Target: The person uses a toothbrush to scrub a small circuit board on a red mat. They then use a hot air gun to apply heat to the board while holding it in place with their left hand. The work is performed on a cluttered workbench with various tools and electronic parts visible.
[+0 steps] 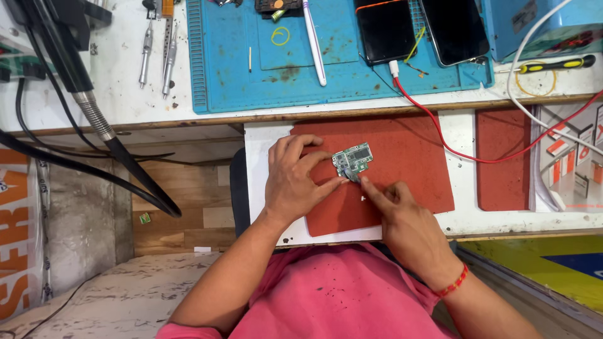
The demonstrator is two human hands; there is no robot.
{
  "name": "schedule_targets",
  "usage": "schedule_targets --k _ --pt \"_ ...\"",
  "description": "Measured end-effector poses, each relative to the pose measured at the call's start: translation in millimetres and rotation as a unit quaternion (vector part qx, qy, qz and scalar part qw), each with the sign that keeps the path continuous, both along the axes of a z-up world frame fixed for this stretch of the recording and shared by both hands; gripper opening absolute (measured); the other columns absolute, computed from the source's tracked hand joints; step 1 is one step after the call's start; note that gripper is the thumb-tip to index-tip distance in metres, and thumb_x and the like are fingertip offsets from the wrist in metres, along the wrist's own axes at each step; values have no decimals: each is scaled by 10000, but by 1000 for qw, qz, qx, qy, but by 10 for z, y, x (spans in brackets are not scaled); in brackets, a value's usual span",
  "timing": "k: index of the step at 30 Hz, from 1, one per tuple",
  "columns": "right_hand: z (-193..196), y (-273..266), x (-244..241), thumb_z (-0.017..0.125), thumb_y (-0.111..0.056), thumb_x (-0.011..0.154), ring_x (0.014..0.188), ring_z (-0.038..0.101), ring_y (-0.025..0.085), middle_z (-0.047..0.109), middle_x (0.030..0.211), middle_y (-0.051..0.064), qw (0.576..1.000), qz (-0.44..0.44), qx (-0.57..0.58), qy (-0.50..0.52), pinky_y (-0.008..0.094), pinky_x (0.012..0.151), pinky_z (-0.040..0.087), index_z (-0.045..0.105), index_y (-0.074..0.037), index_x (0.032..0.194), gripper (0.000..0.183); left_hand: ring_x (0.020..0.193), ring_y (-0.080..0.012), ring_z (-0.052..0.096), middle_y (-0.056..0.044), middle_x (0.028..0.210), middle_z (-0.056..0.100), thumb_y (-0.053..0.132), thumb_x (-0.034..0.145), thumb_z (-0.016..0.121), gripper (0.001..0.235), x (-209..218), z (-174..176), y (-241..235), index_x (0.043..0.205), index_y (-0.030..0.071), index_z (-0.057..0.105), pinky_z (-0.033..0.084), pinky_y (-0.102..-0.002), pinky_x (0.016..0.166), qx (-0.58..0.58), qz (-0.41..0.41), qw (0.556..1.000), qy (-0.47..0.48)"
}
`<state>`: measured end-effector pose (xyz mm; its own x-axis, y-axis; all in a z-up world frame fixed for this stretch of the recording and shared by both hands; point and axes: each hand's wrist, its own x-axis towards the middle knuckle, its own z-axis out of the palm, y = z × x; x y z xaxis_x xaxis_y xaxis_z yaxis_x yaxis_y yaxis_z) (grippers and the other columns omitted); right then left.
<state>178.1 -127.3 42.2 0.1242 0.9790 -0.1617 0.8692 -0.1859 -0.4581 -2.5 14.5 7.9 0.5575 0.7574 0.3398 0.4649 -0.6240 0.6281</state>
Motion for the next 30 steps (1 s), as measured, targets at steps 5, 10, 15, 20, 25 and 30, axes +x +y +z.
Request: schedule_targets --k 5,10,15,20,25,30 --pt "-134 233 -82 512 7 854 715 662 412 584 1116 172 999 6 2 -35 515 625 551 492 -226 1494 681 1205 -267 529 -35 1214 625 346 670 933 499 3 4 -29 1077 106 775 391 -448 1046 -5 2 1000 -5" --pt "-82 105 -5 507 -4 860 714 675 388 599 1048 153 999 -8 33 -41 503 651 560 523 -236 1478 660 1181 -281 524 -42 1208 627 381 655 944 509 -3 -1 11 1039 100 761 388 -459 1037 -1 6 1000 -13" --pt "-54 117 -53 506 6 840 705 679 382 598 1045 154 999 38 -9 -36 505 638 558 519 -240 1490 695 1191 -276 527 -35 1188 630 357 669 911 443 -22 16 -32 1014 114 775 390 -459 1037 17 -10 1000 16" --pt "-70 170 2 511 -25 879 726 673 401 606 1072 162 999 7 6 -38 512 639 550 529 -238 1483 641 1195 -278 517 -39 1190 622 413 698 899 442 -24 5 -35 1011 128 768 382 -472 1047 20 -7 1000 16" --pt "-88 175 -2 522 -37 916 764 674 406 620 1082 163 998 -46 44 -27 516 686 556 554 -227 1461 577 1210 -282 496 -47 1221 600 431 701 889 489 -4 33 -34 1064 131 758 354 -488 1034 18 -10 999 35" --pt "-76 125 -130 527 -24 894 816 680 402 629 1075 163 999 -4 39 22 516 687 554 569 -204 1440 577 1270 -303 439 -57 1238 559 402 619 891 492 47 59 -37 990 126 723 304 -502 1073 2 -2 998 68"
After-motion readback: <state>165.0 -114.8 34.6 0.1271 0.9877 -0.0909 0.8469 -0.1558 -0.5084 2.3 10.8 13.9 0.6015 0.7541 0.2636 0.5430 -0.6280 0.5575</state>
